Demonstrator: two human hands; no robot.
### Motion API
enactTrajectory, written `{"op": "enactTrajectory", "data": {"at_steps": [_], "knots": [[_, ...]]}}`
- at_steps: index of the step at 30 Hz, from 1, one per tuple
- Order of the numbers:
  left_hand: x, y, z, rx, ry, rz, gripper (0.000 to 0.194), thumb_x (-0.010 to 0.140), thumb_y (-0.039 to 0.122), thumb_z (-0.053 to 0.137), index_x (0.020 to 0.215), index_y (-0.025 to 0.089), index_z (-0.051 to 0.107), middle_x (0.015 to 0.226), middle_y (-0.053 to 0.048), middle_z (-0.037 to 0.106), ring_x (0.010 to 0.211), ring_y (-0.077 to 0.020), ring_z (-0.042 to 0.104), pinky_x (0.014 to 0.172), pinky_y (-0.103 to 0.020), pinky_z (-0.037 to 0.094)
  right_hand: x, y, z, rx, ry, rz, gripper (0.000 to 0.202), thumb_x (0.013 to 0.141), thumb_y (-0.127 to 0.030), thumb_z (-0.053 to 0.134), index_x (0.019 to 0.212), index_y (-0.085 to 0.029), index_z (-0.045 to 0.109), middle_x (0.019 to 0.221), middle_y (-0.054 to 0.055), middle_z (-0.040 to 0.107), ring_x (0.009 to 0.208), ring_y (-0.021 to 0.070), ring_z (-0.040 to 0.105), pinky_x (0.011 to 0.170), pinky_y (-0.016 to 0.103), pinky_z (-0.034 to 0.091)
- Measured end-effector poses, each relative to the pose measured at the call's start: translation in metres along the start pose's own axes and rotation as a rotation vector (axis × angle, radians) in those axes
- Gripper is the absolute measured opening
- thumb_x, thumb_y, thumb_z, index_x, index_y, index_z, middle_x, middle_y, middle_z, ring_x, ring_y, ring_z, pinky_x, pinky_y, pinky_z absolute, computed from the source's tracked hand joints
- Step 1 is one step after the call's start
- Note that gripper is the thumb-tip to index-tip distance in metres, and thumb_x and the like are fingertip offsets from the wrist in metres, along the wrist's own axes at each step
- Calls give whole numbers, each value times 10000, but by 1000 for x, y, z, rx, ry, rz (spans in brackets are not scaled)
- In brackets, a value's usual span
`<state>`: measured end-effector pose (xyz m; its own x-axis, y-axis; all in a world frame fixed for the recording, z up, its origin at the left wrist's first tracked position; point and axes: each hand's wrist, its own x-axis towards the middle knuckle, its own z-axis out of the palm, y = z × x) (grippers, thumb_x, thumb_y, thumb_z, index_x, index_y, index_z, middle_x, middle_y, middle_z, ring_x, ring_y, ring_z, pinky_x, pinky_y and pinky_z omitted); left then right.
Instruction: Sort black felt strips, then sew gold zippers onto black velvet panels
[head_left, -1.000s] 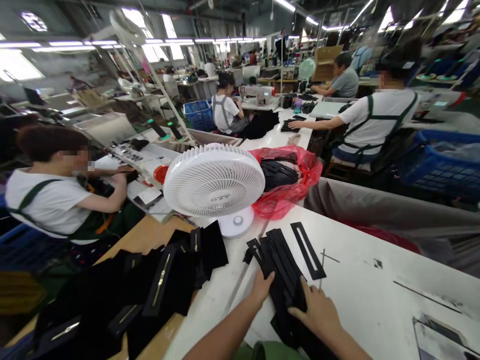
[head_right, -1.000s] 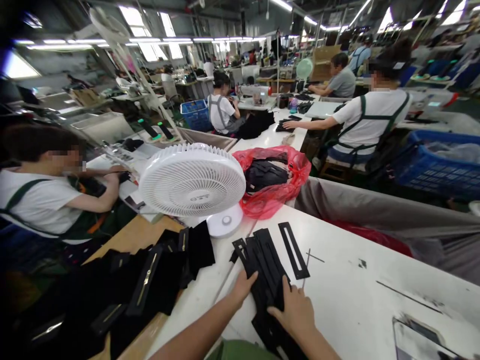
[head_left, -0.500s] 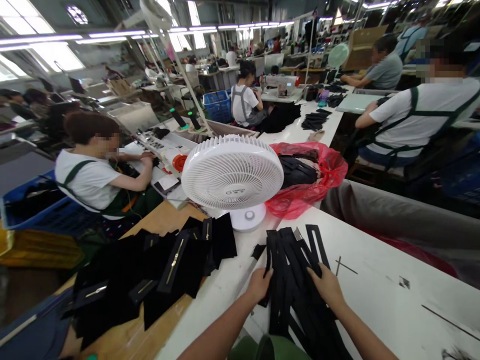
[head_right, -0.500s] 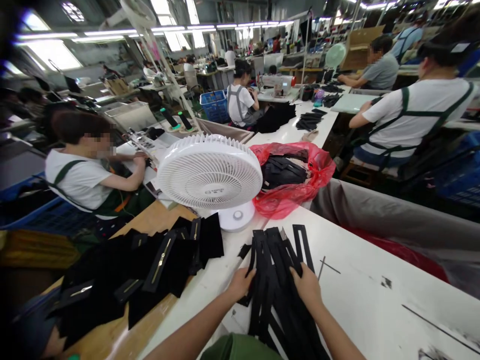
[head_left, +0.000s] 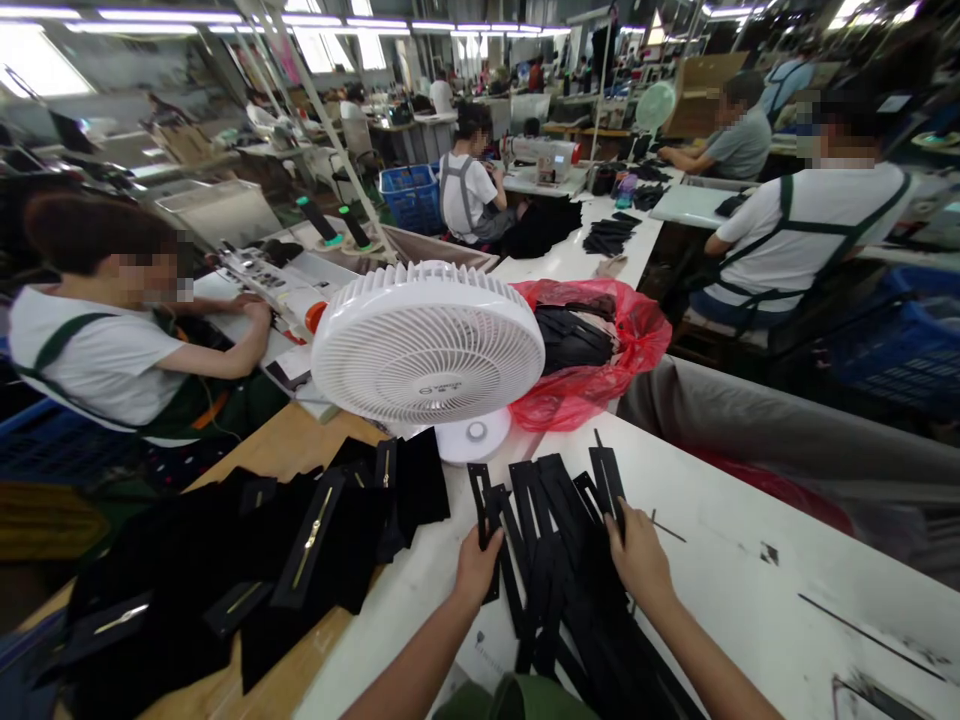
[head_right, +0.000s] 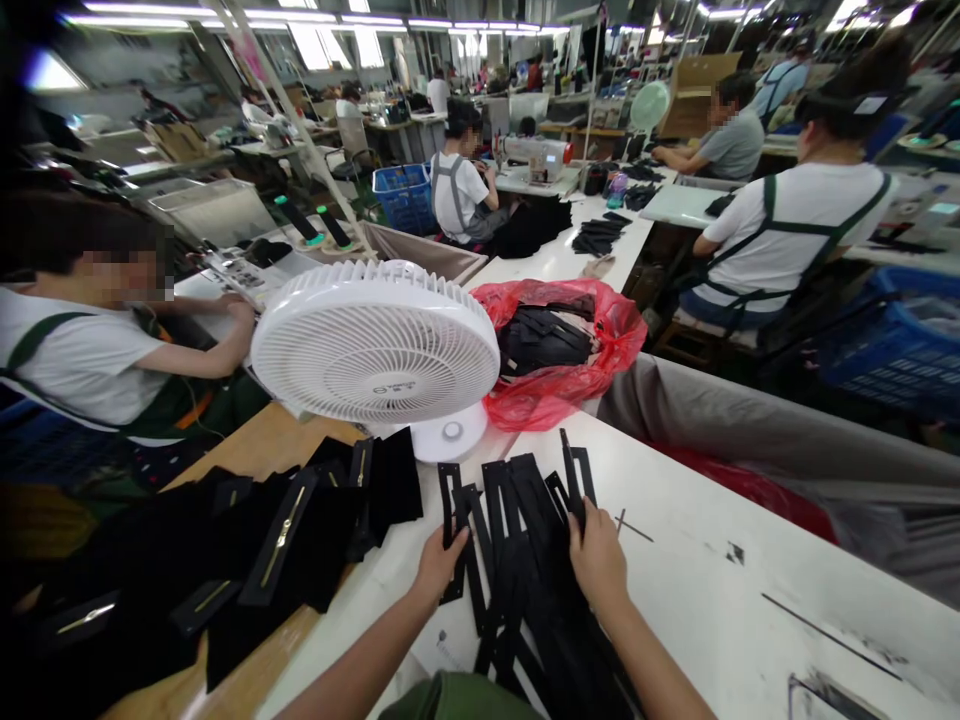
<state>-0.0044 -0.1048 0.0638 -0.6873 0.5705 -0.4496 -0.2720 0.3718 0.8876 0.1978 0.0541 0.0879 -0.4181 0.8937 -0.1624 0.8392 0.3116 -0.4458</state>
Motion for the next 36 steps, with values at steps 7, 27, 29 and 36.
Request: {"op": "enactTrajectory", "data": {"at_steps": [7, 27, 29, 36], "knots": [[5, 1, -7, -32, 31, -119, 373, 572, 411, 785, 759, 105, 681, 718, -87, 703, 800, -296, 648, 772, -375, 489, -8, -4, 9, -31, -171, -51, 461, 811, -547, 495, 1012, -152, 622, 926, 94, 613, 900, 240, 588, 804, 319, 458], [-18, 28, 16, -481, -387, -463, 336, 774, 405, 658, 915, 104, 616, 896, -128, 697, 851, -238, 668, 763, -328, 526, 34, 16, 1, -44, -59, 37, 218, 798, -341, 551, 745, -157, 656, 964, 98, 606, 943, 244, 561, 818, 318, 415], [-18, 27, 18, -472, -381, -464, 328, 765, 393, 672, 899, 98, 621, 898, -133, 697, 840, -236, 668, 755, -323, 526, 38, 14, 7, -42, -19, 80, 186, 780, -264, 550, 850, -134, 664, 1083, 134, 554, 977, 257, 553, 827, 325, 410], [-22, 21, 24, -451, -399, -429, 379, 752, 425, 678, 905, 80, 647, 895, -147, 701, 847, -251, 666, 771, -334, 523, 35, 17, 1, 76, -27, 167, 189, 788, -259, 531, 885, -144, 647, 941, 98, 590, 903, 252, 569, 747, 327, 416]]}}
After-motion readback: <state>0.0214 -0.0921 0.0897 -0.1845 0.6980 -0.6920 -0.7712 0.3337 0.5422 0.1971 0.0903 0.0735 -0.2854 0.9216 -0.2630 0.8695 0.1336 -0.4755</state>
